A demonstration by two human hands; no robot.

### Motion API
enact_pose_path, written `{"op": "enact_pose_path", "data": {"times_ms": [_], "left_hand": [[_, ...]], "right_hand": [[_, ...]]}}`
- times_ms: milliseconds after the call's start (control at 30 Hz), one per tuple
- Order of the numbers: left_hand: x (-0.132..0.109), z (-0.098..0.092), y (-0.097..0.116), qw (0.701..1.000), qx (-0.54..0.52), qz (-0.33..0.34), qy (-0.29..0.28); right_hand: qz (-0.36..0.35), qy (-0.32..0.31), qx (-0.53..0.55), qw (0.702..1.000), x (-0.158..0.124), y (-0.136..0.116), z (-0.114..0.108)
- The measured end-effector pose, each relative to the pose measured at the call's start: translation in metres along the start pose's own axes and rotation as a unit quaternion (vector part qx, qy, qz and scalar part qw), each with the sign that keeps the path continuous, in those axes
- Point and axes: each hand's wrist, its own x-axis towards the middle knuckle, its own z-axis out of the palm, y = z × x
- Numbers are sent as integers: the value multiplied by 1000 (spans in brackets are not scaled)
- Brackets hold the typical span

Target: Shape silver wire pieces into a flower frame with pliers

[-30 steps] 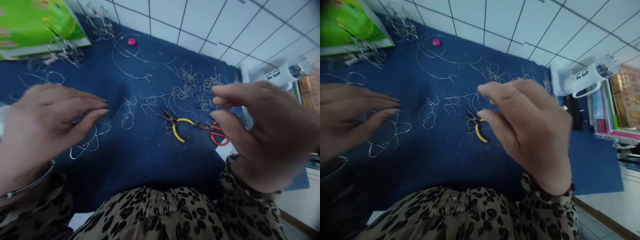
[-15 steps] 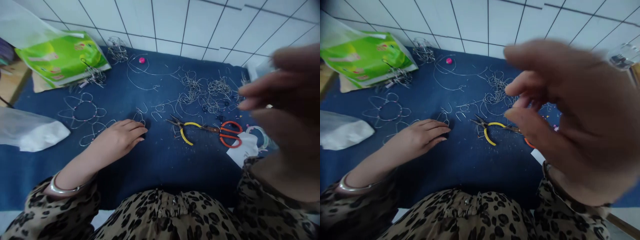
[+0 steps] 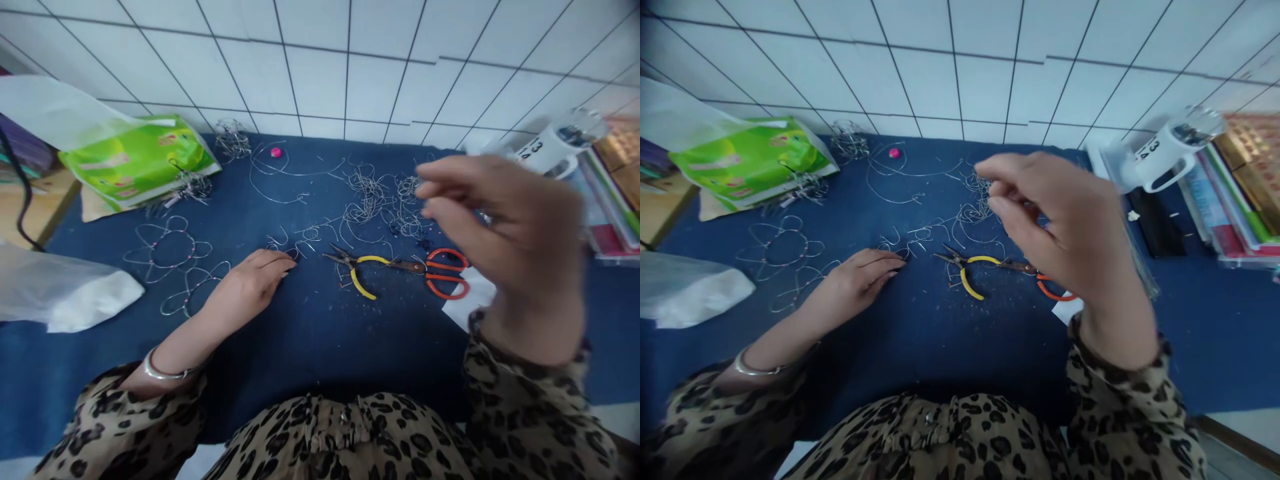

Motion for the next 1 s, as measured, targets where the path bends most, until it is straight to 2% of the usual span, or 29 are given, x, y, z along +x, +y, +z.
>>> {"op": "enact_pose_path", "data": {"times_ms": [100, 233, 333, 400, 500, 600, 700, 800, 867, 1000], "left_hand": [[5, 6, -1, 999, -5, 5, 33], [9, 9, 0, 999, -1, 10, 54], [11, 9, 0, 999, 8, 6, 51], [13, 10, 0, 999, 14, 5, 46], [15, 12, 3, 999, 19, 11, 45], [16, 14, 8, 999, 26, 20, 41], [16, 14, 9, 998, 33, 30, 32], [21, 16, 8, 998, 33, 40, 28], [29, 17, 7, 998, 29, 50, 23], [54, 18, 10, 997, 8, 67, 31]], "right_hand": [[-10, -84, -37, 996, 18, 29, 35], [46, -180, -104, 977, 28, 62, 101], [84, -163, -150, 972, 26, 54, 135], [57, -161, -120, 978, 25, 39, 145], [-6, -182, -34, 983, 27, 22, 145], [-34, -172, 17, 984, 28, 25, 129], [8, -155, -24, 988, 16, 44, 105], [59, -239, -51, 968, -4, 63, 86], [84, -280, -40, 955, -14, 70, 81], [65, -262, -25, 963, -19, 67, 81]]}}
